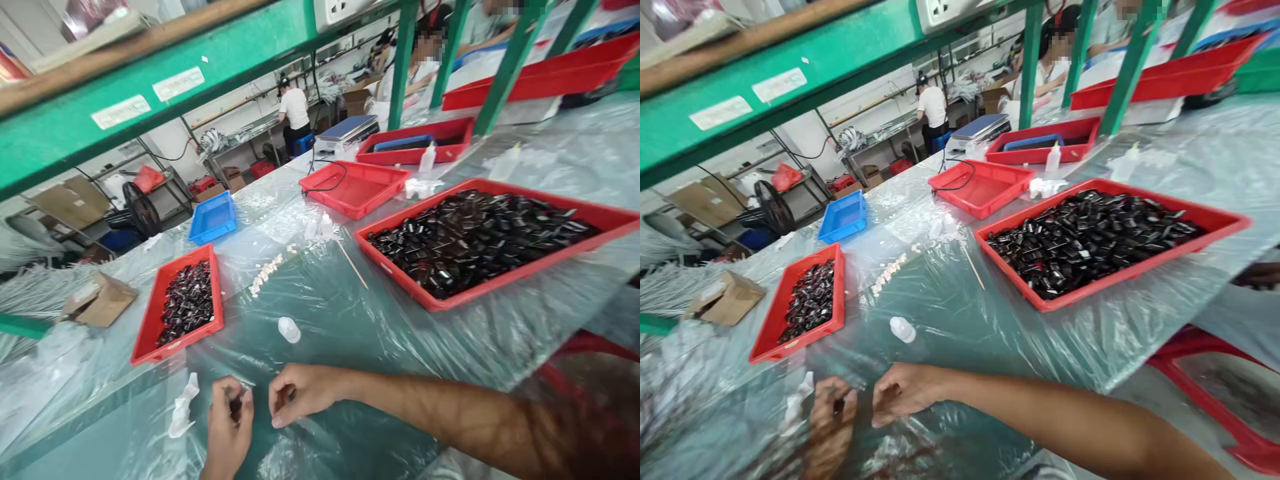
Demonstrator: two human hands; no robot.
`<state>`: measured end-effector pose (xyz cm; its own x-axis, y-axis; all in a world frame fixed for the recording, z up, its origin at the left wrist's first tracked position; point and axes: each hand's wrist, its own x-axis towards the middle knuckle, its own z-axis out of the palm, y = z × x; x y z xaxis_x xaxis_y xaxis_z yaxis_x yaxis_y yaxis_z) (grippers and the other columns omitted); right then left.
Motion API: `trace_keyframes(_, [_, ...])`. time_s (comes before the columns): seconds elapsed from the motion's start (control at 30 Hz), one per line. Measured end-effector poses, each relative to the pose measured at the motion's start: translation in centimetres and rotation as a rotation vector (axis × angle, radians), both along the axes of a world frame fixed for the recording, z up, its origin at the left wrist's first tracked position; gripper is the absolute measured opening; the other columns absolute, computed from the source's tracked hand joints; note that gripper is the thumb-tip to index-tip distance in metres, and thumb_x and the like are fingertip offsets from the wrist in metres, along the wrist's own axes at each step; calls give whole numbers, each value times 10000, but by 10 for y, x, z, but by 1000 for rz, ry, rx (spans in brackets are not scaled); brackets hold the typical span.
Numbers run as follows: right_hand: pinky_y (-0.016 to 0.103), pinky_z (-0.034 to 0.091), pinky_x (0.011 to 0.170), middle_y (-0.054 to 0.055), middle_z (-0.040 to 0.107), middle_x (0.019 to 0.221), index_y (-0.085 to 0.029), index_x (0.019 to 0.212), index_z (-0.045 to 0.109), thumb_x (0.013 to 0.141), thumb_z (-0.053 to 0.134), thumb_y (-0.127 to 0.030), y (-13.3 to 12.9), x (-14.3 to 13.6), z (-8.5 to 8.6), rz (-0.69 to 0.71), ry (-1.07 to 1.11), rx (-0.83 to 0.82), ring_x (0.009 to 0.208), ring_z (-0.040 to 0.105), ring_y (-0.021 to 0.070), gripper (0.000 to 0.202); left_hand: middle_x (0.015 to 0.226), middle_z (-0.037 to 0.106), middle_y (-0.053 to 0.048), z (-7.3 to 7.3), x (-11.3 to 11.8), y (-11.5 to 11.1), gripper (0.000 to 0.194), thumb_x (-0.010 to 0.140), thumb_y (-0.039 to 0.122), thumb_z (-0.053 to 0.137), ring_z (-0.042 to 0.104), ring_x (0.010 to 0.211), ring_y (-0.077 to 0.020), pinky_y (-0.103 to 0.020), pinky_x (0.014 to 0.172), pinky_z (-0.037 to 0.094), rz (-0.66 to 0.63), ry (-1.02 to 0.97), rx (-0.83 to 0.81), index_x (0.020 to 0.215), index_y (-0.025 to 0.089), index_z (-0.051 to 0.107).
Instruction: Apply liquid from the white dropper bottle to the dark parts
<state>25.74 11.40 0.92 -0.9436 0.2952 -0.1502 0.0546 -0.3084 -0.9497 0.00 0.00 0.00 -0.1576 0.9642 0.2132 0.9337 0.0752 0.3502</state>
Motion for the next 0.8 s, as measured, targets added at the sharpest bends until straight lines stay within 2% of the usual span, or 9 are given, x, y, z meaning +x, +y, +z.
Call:
trace_keyframes(0.07, [178,442,587,-90,692,680,-186,861,780,689,1172,-506,0,1,-2,14,21,27,620,583,76,534,760,761,2,17,-7,12,218,1054,653,539,856,668,-407,-614,635,787,49,16,54,1039,441,586])
trace_keyframes(0.13, [188,438,594,-72,702,711,-184,867,788,684,1151,-511,-1,3,-4,16,30,55,650,585,85,521,1027,860,-81,44,-19,40,279,1071,629,593,928,948,-451,-689,877,814,95,54,104,1211,388,604])
trace_keyframes(0.23, [203,463,613,-46,717,777,-183,894,798,726,1078,-506,-1,5,-7,11,29,90,702,595,103,459,1556,773,-282,89,-48,87,486,1057,549,630,753,1558,-511,-771,1359,604,113,118,162,1427,235,611])
trace_keyframes(0.3, [214,489,626,-36,711,804,-187,913,803,767,1014,-512,0,4,-9,10,25,105,736,602,119,414,1682,713,-302,109,-68,104,517,1069,477,633,679,1644,-481,-741,1417,548,120,141,161,1500,193,611])
trace_keyframes(0.37, [219,503,632,-27,711,821,-190,924,809,774,990,-515,1,2,-12,13,23,115,768,611,134,400,1674,740,-271,117,-79,104,418,1131,427,552,683,1638,-429,-685,1440,532,116,161,159,1464,201,665])
trace_keyframes(0.47, [207,490,645,-16,740,851,-191,920,820,732,1036,-474,1,-1,-16,15,28,130,820,630,143,402,1482,864,-218,109,-80,82,437,1202,400,394,789,1496,-395,-613,1403,576,82,188,131,1292,223,783])
trace_keyframes(0.6, [201,495,666,-13,757,869,-190,913,826,822,1001,-414,0,-2,-19,19,11,155,805,641,129,298,1215,954,-126,84,-77,40,441,1180,446,476,901,1264,-386,-553,1275,675,46,204,61,1071,282,871])
trace_keyframes(0.67, [208,514,652,-22,753,839,-191,923,836,830,1000,-406,1,-3,-19,51,-21,170,750,646,127,286,1208,965,-108,71,-79,22,440,1161,443,482,908,1287,-403,-580,1271,683,67,200,70,1026,315,880])
trace_keyframes(0.8, [209,532,610,-39,767,775,-199,875,847,680,1106,-372,7,-4,-16,116,-106,222,649,672,130,368,1414,940,-76,39,-90,-3,406,1067,495,527,830,1516,-491,-722,1326,654,156,186,142,1258,431,880])
